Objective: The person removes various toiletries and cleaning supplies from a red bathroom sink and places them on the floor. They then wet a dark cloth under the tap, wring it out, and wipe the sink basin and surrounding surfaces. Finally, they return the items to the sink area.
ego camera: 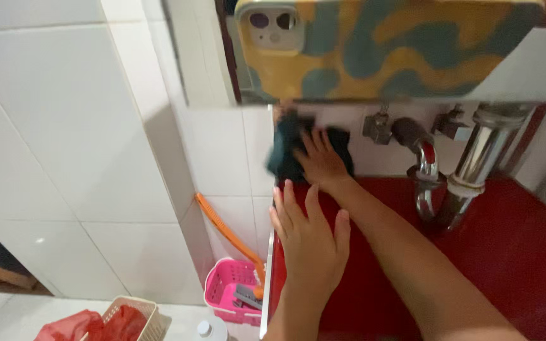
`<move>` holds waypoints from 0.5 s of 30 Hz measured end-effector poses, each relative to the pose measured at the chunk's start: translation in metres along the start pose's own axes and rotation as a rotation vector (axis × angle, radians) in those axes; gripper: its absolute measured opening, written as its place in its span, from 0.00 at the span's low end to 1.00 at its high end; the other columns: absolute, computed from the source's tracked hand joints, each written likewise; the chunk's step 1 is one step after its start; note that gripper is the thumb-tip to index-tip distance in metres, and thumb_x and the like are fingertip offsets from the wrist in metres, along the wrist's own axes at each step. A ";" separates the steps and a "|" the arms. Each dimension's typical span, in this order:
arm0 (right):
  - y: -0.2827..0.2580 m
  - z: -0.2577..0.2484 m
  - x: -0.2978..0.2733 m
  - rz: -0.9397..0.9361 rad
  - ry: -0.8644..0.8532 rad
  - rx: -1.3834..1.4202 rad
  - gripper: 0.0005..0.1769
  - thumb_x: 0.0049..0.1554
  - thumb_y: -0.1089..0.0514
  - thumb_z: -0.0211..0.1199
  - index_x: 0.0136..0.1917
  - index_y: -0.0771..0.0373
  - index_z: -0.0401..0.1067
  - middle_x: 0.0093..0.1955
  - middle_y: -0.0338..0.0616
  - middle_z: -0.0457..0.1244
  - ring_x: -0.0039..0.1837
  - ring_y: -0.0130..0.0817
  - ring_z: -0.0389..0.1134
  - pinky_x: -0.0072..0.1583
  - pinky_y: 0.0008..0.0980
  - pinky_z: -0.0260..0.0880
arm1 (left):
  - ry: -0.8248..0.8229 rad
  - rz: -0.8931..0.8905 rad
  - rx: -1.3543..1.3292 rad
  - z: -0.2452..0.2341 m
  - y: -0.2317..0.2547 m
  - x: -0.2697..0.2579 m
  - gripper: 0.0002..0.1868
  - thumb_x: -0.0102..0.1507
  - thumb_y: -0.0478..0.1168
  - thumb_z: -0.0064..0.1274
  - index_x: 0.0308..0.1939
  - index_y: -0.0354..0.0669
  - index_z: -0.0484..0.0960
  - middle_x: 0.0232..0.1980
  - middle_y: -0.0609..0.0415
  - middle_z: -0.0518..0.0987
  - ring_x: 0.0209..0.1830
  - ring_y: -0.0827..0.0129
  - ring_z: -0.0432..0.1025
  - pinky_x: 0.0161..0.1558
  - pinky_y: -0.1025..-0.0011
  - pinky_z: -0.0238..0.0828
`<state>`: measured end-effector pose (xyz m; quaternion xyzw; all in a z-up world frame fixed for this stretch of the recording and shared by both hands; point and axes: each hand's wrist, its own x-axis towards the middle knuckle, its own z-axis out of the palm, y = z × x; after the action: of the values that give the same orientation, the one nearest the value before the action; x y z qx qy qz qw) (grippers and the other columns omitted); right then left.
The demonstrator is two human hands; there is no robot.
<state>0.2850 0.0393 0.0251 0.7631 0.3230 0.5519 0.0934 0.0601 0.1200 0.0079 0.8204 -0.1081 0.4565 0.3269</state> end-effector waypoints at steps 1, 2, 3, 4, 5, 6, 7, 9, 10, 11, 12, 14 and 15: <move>-0.002 -0.005 -0.012 -0.054 -0.130 0.082 0.25 0.43 0.45 0.62 0.54 0.52 0.76 0.66 0.54 0.60 0.71 0.60 0.62 0.67 0.56 0.64 | 0.026 0.014 0.009 0.001 -0.001 0.000 0.32 0.68 0.51 0.49 0.68 0.29 0.66 0.75 0.24 0.54 0.78 0.27 0.44 0.72 0.32 0.39; 0.000 -0.010 -0.018 -0.106 -0.260 0.163 0.24 0.42 0.50 0.64 0.54 0.50 0.77 0.66 0.51 0.61 0.73 0.60 0.61 0.69 0.55 0.64 | 0.028 0.004 0.020 0.001 -0.001 0.001 0.32 0.68 0.51 0.49 0.68 0.29 0.66 0.75 0.24 0.54 0.78 0.27 0.44 0.72 0.32 0.38; 0.004 -0.015 -0.019 -0.073 -0.458 0.188 0.19 0.49 0.50 0.62 0.54 0.52 0.78 0.66 0.50 0.63 0.71 0.56 0.64 0.68 0.52 0.66 | 0.025 -0.003 0.031 0.000 0.000 0.002 0.32 0.68 0.51 0.49 0.68 0.29 0.66 0.75 0.24 0.54 0.78 0.27 0.44 0.72 0.32 0.38; 0.012 -0.020 -0.009 -0.041 -0.655 0.213 0.15 0.55 0.50 0.60 0.54 0.53 0.78 0.65 0.49 0.65 0.68 0.52 0.66 0.67 0.50 0.68 | 0.022 -0.010 0.043 -0.001 0.001 0.003 0.32 0.68 0.51 0.49 0.68 0.29 0.67 0.75 0.25 0.54 0.78 0.27 0.44 0.72 0.32 0.38; 0.020 -0.023 0.004 -0.010 -0.853 0.239 0.13 0.62 0.49 0.58 0.54 0.55 0.79 0.64 0.48 0.67 0.65 0.48 0.68 0.66 0.47 0.69 | 0.013 -0.024 0.032 -0.002 0.002 0.004 0.32 0.68 0.51 0.49 0.67 0.29 0.67 0.75 0.24 0.54 0.78 0.27 0.44 0.72 0.32 0.38; 0.030 -0.025 0.028 -0.008 -0.677 0.234 0.13 0.58 0.56 0.58 0.54 0.54 0.79 0.61 0.49 0.67 0.61 0.47 0.69 0.63 0.48 0.70 | 0.005 -0.038 0.021 -0.003 0.002 0.005 0.32 0.68 0.51 0.49 0.67 0.29 0.67 0.75 0.24 0.54 0.78 0.27 0.44 0.71 0.32 0.38; 0.037 -0.025 0.054 -0.012 -0.502 0.227 0.15 0.55 0.62 0.58 0.54 0.54 0.79 0.58 0.51 0.68 0.57 0.47 0.70 0.60 0.48 0.70 | 0.001 -0.055 0.010 -0.003 0.002 0.006 0.32 0.68 0.51 0.49 0.67 0.29 0.67 0.75 0.24 0.54 0.77 0.26 0.44 0.71 0.32 0.38; 0.048 -0.025 0.102 0.748 -0.478 0.811 0.14 0.64 0.49 0.56 0.57 0.59 0.73 0.51 0.53 0.69 0.50 0.42 0.70 0.54 0.48 0.70 | -0.026 -0.071 0.022 -0.002 0.001 0.005 0.32 0.68 0.51 0.49 0.67 0.29 0.66 0.75 0.24 0.54 0.77 0.26 0.43 0.71 0.32 0.37; 0.047 -0.026 0.115 0.957 -0.549 1.024 0.18 0.62 0.44 0.61 0.56 0.58 0.73 0.53 0.53 0.70 0.50 0.43 0.70 0.55 0.47 0.72 | -0.040 -0.081 0.030 -0.003 0.000 0.001 0.33 0.68 0.51 0.49 0.67 0.29 0.66 0.75 0.24 0.54 0.78 0.26 0.43 0.71 0.32 0.37; 0.045 -0.027 0.126 0.816 -0.602 0.858 0.19 0.64 0.43 0.58 0.58 0.58 0.72 0.56 0.51 0.70 0.55 0.42 0.71 0.59 0.46 0.71 | -0.033 -0.074 0.033 -0.004 -0.002 0.001 0.33 0.68 0.51 0.49 0.68 0.29 0.66 0.75 0.24 0.53 0.78 0.25 0.43 0.71 0.32 0.37; 0.039 -0.027 0.128 0.675 -0.646 0.691 0.21 0.65 0.41 0.55 0.61 0.57 0.72 0.59 0.49 0.70 0.59 0.40 0.71 0.64 0.45 0.70 | -0.026 -0.067 0.036 -0.004 -0.003 0.001 0.33 0.68 0.51 0.49 0.68 0.29 0.66 0.75 0.23 0.53 0.78 0.25 0.43 0.71 0.32 0.37; 0.027 -0.030 0.109 0.361 -0.489 0.287 0.34 0.57 0.36 0.60 0.65 0.61 0.70 0.68 0.57 0.62 0.69 0.52 0.61 0.70 0.53 0.59 | -0.013 -0.055 0.045 -0.001 -0.004 0.003 0.33 0.68 0.51 0.49 0.68 0.29 0.66 0.75 0.23 0.54 0.77 0.25 0.44 0.71 0.32 0.37; 0.013 -0.031 0.084 0.182 -0.300 0.060 0.46 0.47 0.32 0.68 0.67 0.66 0.68 0.73 0.65 0.54 0.75 0.64 0.51 0.72 0.62 0.49 | -0.012 -0.053 0.056 0.000 -0.004 0.002 0.33 0.68 0.52 0.49 0.68 0.29 0.66 0.75 0.23 0.54 0.77 0.25 0.44 0.71 0.32 0.38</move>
<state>0.2776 0.0732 0.1087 0.8654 0.2515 0.4281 0.0674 0.0630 0.1233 0.0078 0.8345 -0.0754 0.4456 0.3151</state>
